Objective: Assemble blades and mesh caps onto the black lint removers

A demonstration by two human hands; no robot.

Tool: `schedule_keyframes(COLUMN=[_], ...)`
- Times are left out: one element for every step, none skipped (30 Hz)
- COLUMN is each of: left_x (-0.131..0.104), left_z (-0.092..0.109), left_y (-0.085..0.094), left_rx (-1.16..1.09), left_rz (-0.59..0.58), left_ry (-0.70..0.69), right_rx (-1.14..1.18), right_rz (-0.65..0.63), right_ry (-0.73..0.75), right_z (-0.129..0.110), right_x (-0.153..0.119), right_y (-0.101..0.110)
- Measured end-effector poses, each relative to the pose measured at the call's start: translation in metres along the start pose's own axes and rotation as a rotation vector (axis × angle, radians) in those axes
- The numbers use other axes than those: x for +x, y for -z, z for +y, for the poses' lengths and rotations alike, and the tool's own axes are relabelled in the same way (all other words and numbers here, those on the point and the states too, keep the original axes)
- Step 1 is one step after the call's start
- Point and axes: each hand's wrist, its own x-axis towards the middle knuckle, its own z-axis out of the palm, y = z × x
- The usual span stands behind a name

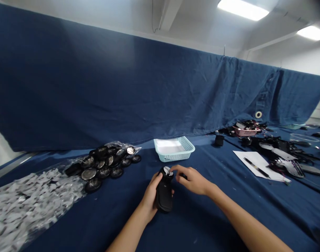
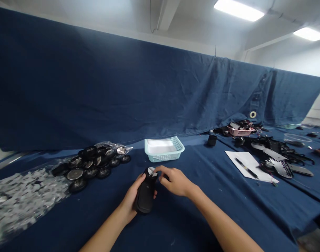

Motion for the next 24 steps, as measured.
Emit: schedule_keyframes(left_x=[-0.001, -0.001, -0.002, -0.002, -0.001, -0.001, -0.001, -0.001, -0.001, -0.001, -0.001, -0.001, -0.002, -0.002, -0.002, -0.003, -0.003, -0.003, -0.003, -0.004, -0.003, -0.003, -0.003, -0.003], left_z=[0.0, 0.0, 0.0, 0.0, 0.0, 0.0, 0.0, 0.001, 0.001, 0.001, 0.002, 0.002, 0.002, 0.002, 0.002, 0.003, 0.003, 0.003, 0.003, 0.003, 0.003, 0.003, 0.003, 0.003], left_y=[-0.001, -0.001, -0.002, -0.002, -0.002, -0.003, -0.003, -0.004, -0.004, -0.004, -0.004, -0.005, -0.005, -0.005, -0.005, -0.005, -0.006, -0.006, -0.006, -0.006, -0.006, -0.006, -0.005, -0.005], left_rx=[0.014, 0.023, 0.029, 0.036, 0.045, 0.056, 0.068, 0.081, 0.094, 0.105, 0.114, 0.121, 0.128, 0.134, 0.141, 0.15, 0.16, 0.17, 0.18, 0.19, 0.196, 0.199, 0.2, 0.199], left_rz=[-0.01, -0.018, -0.026, -0.03, -0.031, -0.03, -0.028, -0.026, -0.025, -0.026, -0.029, -0.032, -0.033, -0.032, -0.031, -0.028, -0.028, -0.029, -0.03, -0.031, -0.03, -0.026, -0.02, -0.014], left_ry=[-0.009, -0.021, -0.032, -0.042, -0.047, -0.05, -0.05, -0.049, -0.047, -0.045, -0.043, -0.041, -0.04, -0.038, -0.037, -0.038, -0.036, -0.033, -0.028, -0.021, -0.016, -0.012, -0.01, -0.01], right_rx=[0.009, 0.02, 0.035, 0.048, 0.054, 0.047, 0.03, 0.007, -0.017, -0.033, -0.039, -0.036, -0.028, -0.019, -0.013, -0.011, -0.014, -0.02, -0.025, -0.028, -0.027, -0.022, -0.009, 0.016], right_rz=[0.0, -0.004, -0.011, -0.018, -0.02, -0.016, -0.007, 0.003, 0.011, 0.015, 0.015, 0.013, 0.012, 0.012, 0.013, 0.017, 0.017, 0.014, 0.012, 0.012, 0.015, 0.02, 0.023, 0.021], right_ry=[0.005, 0.01, 0.018, 0.027, 0.038, 0.048, 0.058, 0.069, 0.079, 0.089, 0.096, 0.1, 0.101, 0.1, 0.098, 0.093, 0.086, 0.075, 0.06, 0.041, 0.021, 0.002, -0.013, -0.022], right_z=[0.0, 0.001, 0.001, 0.001, 0.002, 0.002, 0.003, 0.003, 0.003, 0.003, 0.002, 0.002, 0.002, 0.002, 0.002, 0.003, 0.004, 0.005, 0.007, 0.009, 0.011, 0.013, 0.014, 0.015], right_x=[-0.001, -0.001, -0.001, -0.002, -0.002, -0.002, -0.003, -0.003, -0.004, -0.004, -0.005, -0.005, -0.006, -0.006, -0.006, -0.006, -0.006, -0.005, -0.005, -0.005, -0.004, -0.004, -0.004, -0.004], right_y=[0.0, 0.001, 0.001, 0.001, 0.001, 0.001, 0.001, 0.002, 0.003, 0.003, 0.005, 0.006, 0.007, 0.007, 0.008, 0.008, 0.008, 0.008, 0.008, 0.008, 0.008, 0.008, 0.009, 0.009])
